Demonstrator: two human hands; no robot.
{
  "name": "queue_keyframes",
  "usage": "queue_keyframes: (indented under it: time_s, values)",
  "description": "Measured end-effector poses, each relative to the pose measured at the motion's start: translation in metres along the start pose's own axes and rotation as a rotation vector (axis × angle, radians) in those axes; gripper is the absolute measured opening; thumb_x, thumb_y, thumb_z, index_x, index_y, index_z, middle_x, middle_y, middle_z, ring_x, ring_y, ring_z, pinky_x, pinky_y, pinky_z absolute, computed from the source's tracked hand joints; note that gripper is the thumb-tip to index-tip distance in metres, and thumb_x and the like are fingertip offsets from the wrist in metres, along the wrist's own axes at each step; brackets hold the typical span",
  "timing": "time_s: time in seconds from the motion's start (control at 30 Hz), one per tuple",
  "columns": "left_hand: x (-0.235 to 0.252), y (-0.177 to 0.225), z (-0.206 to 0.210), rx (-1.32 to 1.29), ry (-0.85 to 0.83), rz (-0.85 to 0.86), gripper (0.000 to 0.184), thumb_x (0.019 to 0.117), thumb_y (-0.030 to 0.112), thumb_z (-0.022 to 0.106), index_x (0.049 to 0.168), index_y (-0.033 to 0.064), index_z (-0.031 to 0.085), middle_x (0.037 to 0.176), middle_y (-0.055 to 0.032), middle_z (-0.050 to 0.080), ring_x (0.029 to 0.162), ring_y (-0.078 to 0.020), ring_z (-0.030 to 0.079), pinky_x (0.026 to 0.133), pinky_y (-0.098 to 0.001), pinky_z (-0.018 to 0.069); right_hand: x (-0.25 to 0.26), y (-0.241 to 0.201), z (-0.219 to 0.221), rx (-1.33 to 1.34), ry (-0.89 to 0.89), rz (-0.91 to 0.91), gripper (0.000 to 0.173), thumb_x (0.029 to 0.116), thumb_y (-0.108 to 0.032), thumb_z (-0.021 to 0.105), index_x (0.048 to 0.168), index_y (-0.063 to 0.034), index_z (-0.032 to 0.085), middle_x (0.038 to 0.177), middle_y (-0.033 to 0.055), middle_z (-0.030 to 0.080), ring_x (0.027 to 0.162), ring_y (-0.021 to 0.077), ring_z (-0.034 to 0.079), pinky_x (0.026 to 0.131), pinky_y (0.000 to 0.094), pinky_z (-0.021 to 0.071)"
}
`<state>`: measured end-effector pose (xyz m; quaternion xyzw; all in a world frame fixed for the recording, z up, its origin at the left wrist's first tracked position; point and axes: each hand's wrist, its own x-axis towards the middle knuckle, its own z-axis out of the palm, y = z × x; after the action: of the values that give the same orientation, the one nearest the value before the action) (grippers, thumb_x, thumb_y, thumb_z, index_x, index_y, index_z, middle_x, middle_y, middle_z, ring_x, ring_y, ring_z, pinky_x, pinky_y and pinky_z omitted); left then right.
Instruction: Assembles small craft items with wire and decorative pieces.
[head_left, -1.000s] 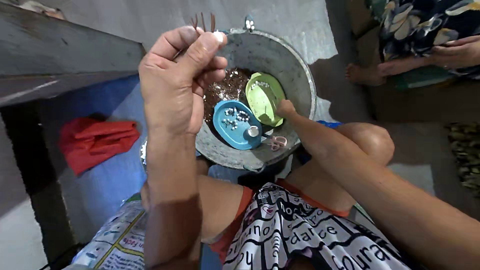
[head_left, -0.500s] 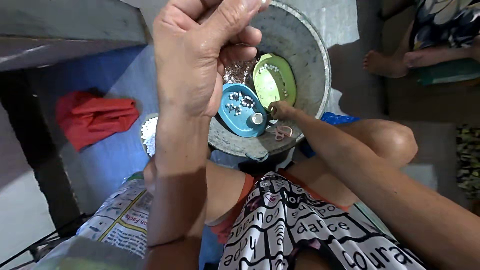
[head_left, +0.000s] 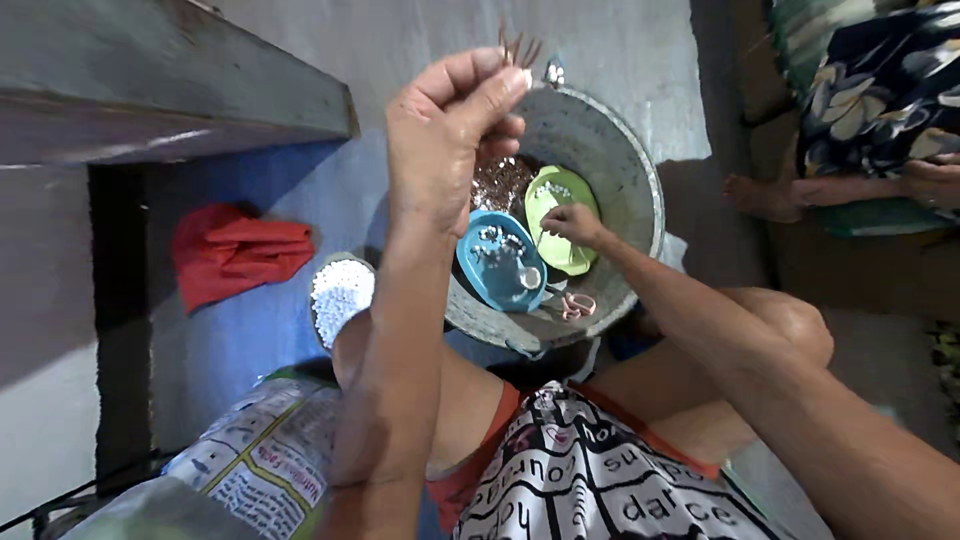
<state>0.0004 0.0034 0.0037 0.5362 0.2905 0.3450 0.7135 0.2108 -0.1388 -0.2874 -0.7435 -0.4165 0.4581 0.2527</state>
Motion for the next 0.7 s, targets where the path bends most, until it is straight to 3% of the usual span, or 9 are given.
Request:
queue_keyframes:
  time_s: [0.17,0.27,0.43,0.7]
  values:
    - [-0.001,0.001,-0.007,0.179,0.107,0.089,0.017,0.0909,0.003,0.076,0.107,-0.0008,0.072,0.091,-0.0086,0.075,0.071,-0.0180,0.073,0.064,-0.0326,0.0649,-0.024,-0.108,-0.135,0.252,0.123,-0.224,0.025,0.1037,-0.025,0.061,0.112,-0.0023,0.070,0.103,0.0079,0.074,0.088,0.0170,0.071,0.085,0.0396,0.0600]
    - [-0.002,-0.001,-0.012,0.322,0.133,0.170,0.015,0.0903,0.004,0.077,0.104,0.0009,0.075,0.089,-0.0067,0.076,0.070,-0.0166,0.073,0.064,-0.0325,0.0654,-0.068,-0.156,-0.179,0.458,0.297,-0.418,0.020,0.1051,-0.023,0.058,0.110,-0.0069,0.068,0.100,0.0032,0.073,0.085,0.0126,0.068,0.081,0.0342,0.0589]
    - [-0.004,-0.006,-0.007,0.474,0.124,0.210,0.012,0.0905,0.006,0.077,0.103,0.0035,0.077,0.091,-0.0045,0.077,0.072,-0.0142,0.074,0.066,-0.0312,0.0654,-0.106,-0.191,-0.157,0.862,0.513,-0.609,0.019,0.1090,-0.020,0.049,0.107,-0.0122,0.066,0.098,0.0013,0.071,0.082,0.0108,0.067,0.077,0.0287,0.0584]
    - [-0.004,-0.015,0.007,0.559,0.075,0.204,0.009,0.0916,0.008,0.077,0.101,0.0070,0.078,0.089,-0.0015,0.077,0.074,-0.0118,0.073,0.068,-0.0303,0.0649,-0.106,-0.198,-0.123,0.971,0.470,-0.600,0.016,0.1076,-0.017,0.054,0.111,-0.0073,0.066,0.101,0.0069,0.073,0.079,0.0114,0.067,0.073,0.0273,0.0579]
